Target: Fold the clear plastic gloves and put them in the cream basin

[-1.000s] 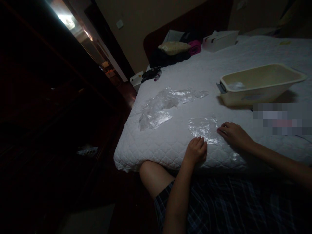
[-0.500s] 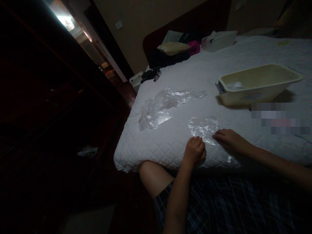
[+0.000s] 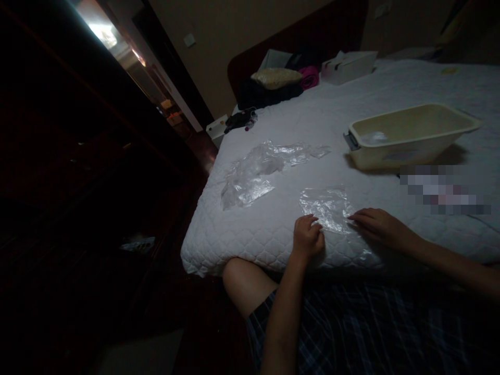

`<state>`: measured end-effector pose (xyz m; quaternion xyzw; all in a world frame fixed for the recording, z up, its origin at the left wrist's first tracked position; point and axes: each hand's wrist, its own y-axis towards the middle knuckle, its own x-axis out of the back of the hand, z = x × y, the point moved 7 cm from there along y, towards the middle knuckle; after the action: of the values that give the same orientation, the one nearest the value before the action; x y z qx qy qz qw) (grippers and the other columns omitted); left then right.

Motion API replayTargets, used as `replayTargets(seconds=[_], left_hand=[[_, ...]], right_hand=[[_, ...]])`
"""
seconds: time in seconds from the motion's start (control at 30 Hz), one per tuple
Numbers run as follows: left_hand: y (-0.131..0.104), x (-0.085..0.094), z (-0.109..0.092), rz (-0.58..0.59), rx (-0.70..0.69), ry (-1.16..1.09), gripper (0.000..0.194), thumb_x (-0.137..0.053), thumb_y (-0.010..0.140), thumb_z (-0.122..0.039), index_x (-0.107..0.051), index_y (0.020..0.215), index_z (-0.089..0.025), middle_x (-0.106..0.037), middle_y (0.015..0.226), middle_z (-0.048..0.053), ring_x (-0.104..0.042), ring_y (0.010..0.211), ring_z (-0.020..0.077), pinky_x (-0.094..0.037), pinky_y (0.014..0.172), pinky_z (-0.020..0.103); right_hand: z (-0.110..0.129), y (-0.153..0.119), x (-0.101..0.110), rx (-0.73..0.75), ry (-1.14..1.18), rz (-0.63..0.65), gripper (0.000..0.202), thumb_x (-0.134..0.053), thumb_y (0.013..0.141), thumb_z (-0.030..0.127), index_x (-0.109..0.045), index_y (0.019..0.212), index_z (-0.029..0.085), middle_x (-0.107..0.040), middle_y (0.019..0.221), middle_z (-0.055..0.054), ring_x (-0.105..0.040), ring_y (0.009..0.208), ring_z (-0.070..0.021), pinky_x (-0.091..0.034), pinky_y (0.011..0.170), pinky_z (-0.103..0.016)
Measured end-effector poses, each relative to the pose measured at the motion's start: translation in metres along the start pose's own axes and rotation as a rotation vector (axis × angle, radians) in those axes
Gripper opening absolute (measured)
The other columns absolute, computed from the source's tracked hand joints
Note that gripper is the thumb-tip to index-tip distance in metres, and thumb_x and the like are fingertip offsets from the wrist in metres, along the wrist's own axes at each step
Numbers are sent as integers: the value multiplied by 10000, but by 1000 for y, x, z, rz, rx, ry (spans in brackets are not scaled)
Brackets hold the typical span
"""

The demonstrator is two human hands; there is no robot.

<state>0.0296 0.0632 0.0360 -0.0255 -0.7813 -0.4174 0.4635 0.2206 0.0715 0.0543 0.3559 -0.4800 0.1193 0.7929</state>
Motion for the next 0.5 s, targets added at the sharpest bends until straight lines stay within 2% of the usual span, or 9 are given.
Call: replayTargets(seconds=[0.13,0.2,0.37,0.5], left_hand=[[-4,-9,-23,100,-218,88,198,-565,831,-202,-656,993,-134,-683,1088,155,-621,1110,269,-539,905,454],[-5,-12,-33,98,-289,101,222,-538,863,-174,-655,1040,-110,-687,1086,162,-630,1098,260,-550,900,429],[-5,-22,-41,84,-372,148,231,-489,907,-133,-657,1047,-59,-693,1062,161,-648,1058,233,-569,907,381],[-7,-30,-41,150,-407,175,248,-442,933,-115,-665,1039,-92,-692,1068,138,-653,1049,227,-593,870,396]], right_hand=[[-6,-20,1,2,-56,12,278,-457,912,215,-702,1045,213,-705,972,-139,-647,887,-263,-499,759,-406],[-4,-29,4,57,-95,-8,293,-453,908,201,-709,1050,215,-712,964,-140,-653,865,-261,-508,748,-404],[14,-43,14,211,-158,-54,361,-428,893,128,-681,1134,218,-714,996,-107,-664,887,-234,-526,740,-370],[26,-48,5,308,-215,-59,387,-430,888,72,-644,1183,203,-704,1046,-113,-644,935,-221,-511,781,-365]])
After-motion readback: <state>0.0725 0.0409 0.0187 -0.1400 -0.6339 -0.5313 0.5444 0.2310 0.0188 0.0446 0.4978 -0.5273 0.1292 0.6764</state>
